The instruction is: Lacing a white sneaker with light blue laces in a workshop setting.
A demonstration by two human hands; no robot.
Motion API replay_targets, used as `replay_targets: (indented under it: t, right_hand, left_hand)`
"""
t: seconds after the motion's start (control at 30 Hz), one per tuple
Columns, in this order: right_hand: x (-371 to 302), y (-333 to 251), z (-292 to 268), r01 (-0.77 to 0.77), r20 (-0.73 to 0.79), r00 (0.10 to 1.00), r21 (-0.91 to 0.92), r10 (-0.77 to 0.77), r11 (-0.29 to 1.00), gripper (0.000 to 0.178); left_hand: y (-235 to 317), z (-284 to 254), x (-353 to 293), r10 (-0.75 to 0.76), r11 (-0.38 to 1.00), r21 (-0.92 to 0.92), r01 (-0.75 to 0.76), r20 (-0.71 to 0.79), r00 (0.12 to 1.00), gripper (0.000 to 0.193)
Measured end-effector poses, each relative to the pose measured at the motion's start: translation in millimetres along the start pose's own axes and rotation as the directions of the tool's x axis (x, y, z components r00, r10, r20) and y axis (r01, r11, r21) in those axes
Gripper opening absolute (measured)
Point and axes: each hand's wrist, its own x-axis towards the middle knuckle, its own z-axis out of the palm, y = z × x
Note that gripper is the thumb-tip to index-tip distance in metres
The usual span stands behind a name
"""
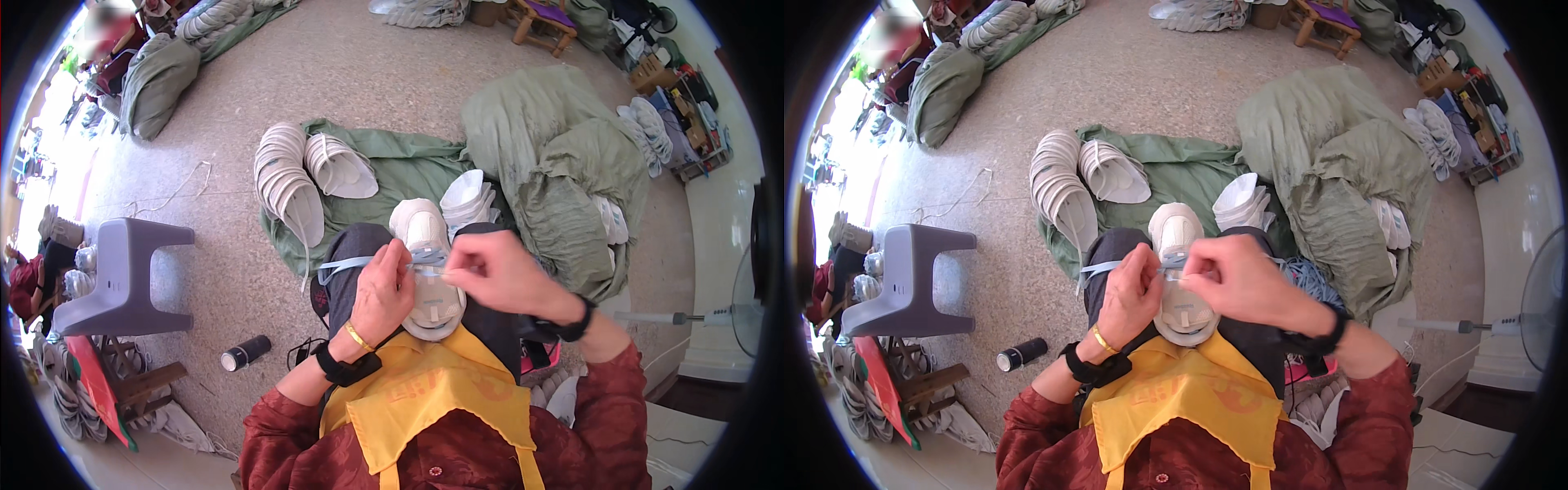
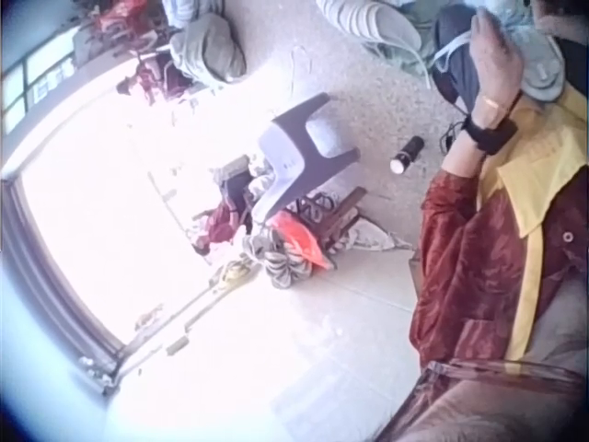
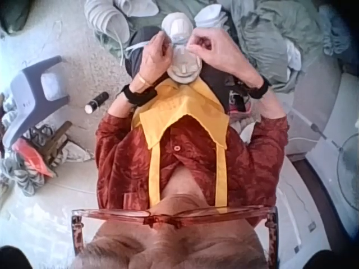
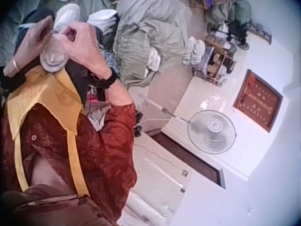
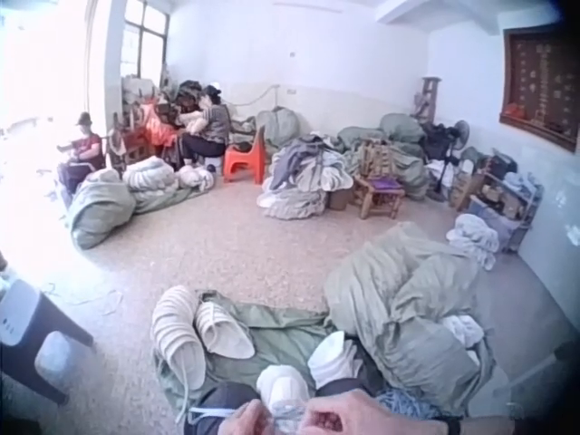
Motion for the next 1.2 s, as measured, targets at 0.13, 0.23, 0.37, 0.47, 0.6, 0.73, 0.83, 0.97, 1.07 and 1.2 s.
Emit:
replay_targets:
  t: [0.13, 0.23, 0.37, 0.47, 0.6, 0.73, 0.83, 0.97, 1.07, 1.2]
  right_hand:
    - [-28.5, -57.4, -47.6, -0.055, 0.069, 0.997, 0.358, 0.032, 0.932, 0.011]
    - [-15.4, -47.3, -44.3, -0.021, 0.061, 0.998, 0.411, -0.005, 0.912, 0.011]
    - [-7.2, -23.2, -30.3, 0.039, -0.001, 0.999, 0.540, -0.045, 0.841, 0.011]
    - [-16.1, -14.6, -31.1, 0.043, -0.011, 0.999, 0.605, -0.046, 0.795, 0.012]
    - [-55.7, 36.0, -44.0, -0.139, 0.058, 0.990, 0.530, 0.128, 0.837, 0.015]
    - [-123.3, 131.4, -83.2, -0.213, -0.089, 0.899, 0.767, 0.428, 0.605, 0.017]
    - [-223.8, 253.4, -152.9, 0.117, -0.366, 0.754, 0.892, 0.545, 0.437, 0.017]
    - [-252.6, 276.4, -166.1, -0.156, -0.583, 0.497, 0.668, 0.642, 0.728, 0.017]
    - [-172.7, 216.1, -116.2, -0.389, -0.608, 0.599, 0.348, 0.521, 0.853, 0.018]
    - [-91.4, 137.3, -46.6, -0.237, -0.429, 0.840, 0.260, 0.332, 0.936, 0.015]
  left_hand:
    - [-2.4, -7.3, 19.4, 0.163, 0.937, -0.326, -0.126, 0.090, 0.982, 0.022]
    - [10.5, -13.0, 28.0, 0.114, 0.908, -0.416, 0.053, 0.366, 0.924, 0.018]
    - [8.3, -8.0, 22.0, 0.084, 0.839, -0.506, 0.203, 0.488, 0.869, 0.010]
    - [0.6, -15.2, 13.4, -0.020, 0.778, -0.572, 0.260, 0.392, 0.920, 0.009]
    - [0.2, -48.7, -5.9, -0.157, 0.711, -0.613, 0.344, 0.339, 0.928, 0.020]
    - [-29.3, -110.9, -48.6, -0.446, 0.739, -0.441, 0.510, 0.247, 0.860, 0.028]
    - [-77.9, -184.2, -89.7, -0.612, 0.717, -0.343, 0.607, 0.106, 0.784, 0.032]
    - [-94.3, -214.7, -111.3, -0.710, 0.698, -0.045, 0.714, -0.169, 0.684, 0.025]
    - [-80.1, -171.5, -91.0, -0.301, 0.884, 0.230, 0.407, -0.386, 0.872, 0.015]
    - [-31.2, -95.4, -33.9, -0.143, 0.981, 0.110, 0.162, -0.158, 0.977, 0.026]
